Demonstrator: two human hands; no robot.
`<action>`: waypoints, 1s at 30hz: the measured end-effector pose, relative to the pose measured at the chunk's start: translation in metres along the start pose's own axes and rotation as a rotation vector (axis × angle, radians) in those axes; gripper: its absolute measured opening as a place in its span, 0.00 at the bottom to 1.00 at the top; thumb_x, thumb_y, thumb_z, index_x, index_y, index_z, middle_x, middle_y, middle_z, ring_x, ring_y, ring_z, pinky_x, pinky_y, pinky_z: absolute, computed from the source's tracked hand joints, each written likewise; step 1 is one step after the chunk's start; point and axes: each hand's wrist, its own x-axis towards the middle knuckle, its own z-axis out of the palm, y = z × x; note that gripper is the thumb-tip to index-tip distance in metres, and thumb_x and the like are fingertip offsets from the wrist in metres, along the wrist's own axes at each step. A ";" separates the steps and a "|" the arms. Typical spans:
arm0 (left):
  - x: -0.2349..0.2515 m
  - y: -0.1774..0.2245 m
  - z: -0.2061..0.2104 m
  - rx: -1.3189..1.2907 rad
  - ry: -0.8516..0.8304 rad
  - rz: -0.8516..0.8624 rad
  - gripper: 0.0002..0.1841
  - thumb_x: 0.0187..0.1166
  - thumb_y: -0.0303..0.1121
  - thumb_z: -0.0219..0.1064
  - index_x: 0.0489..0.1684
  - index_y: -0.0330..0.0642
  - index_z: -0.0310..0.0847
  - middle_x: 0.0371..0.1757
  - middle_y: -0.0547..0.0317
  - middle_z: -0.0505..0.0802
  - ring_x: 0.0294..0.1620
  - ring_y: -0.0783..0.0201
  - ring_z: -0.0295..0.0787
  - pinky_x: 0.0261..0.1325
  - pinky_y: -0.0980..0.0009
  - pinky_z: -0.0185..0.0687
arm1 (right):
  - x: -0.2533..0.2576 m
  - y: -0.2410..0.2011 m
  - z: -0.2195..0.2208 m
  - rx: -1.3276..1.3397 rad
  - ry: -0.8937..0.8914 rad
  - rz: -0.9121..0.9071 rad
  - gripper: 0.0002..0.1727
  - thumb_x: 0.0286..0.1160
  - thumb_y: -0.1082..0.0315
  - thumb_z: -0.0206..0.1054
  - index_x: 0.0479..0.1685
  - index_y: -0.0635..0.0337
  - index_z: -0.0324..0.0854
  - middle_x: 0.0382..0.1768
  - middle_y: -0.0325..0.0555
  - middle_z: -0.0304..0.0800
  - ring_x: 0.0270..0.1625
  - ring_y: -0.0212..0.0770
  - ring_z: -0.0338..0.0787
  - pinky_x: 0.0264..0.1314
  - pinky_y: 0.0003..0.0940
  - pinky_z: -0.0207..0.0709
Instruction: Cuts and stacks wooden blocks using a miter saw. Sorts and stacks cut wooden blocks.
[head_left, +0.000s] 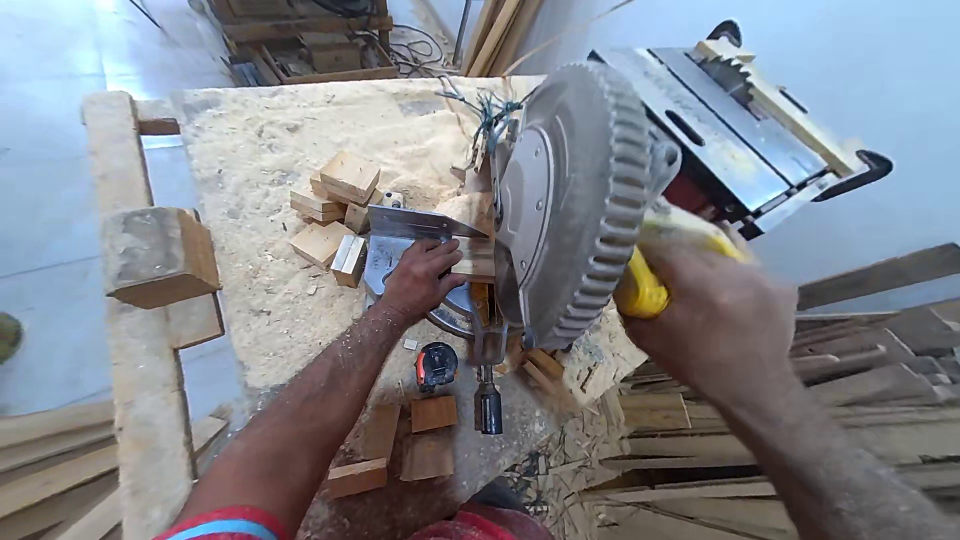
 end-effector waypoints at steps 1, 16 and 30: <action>0.001 0.001 -0.002 -0.005 -0.012 -0.011 0.24 0.82 0.55 0.67 0.64 0.49 0.90 0.75 0.59 0.88 0.76 0.51 0.82 0.79 0.51 0.75 | -0.008 -0.004 0.007 -0.004 0.038 -0.002 0.19 0.73 0.52 0.62 0.27 0.59 0.80 0.23 0.52 0.83 0.27 0.57 0.87 0.21 0.56 0.73; 0.005 0.022 -0.016 -0.031 -0.130 -0.167 0.22 0.76 0.52 0.73 0.59 0.48 0.91 0.81 0.58 0.81 0.84 0.53 0.72 0.85 0.52 0.69 | -0.011 0.006 0.007 0.078 -0.168 -0.045 0.14 0.61 0.50 0.77 0.31 0.49 0.85 0.25 0.43 0.87 0.29 0.50 0.91 0.24 0.55 0.82; -0.043 0.015 -0.128 -0.115 0.507 -0.786 0.30 0.70 0.44 0.78 0.61 0.27 0.76 0.68 0.34 0.86 0.60 0.49 0.87 0.63 0.50 0.83 | -0.016 -0.007 0.228 0.777 -0.460 0.440 0.47 0.67 0.37 0.75 0.87 0.49 0.69 0.85 0.63 0.68 0.84 0.62 0.72 0.81 0.63 0.71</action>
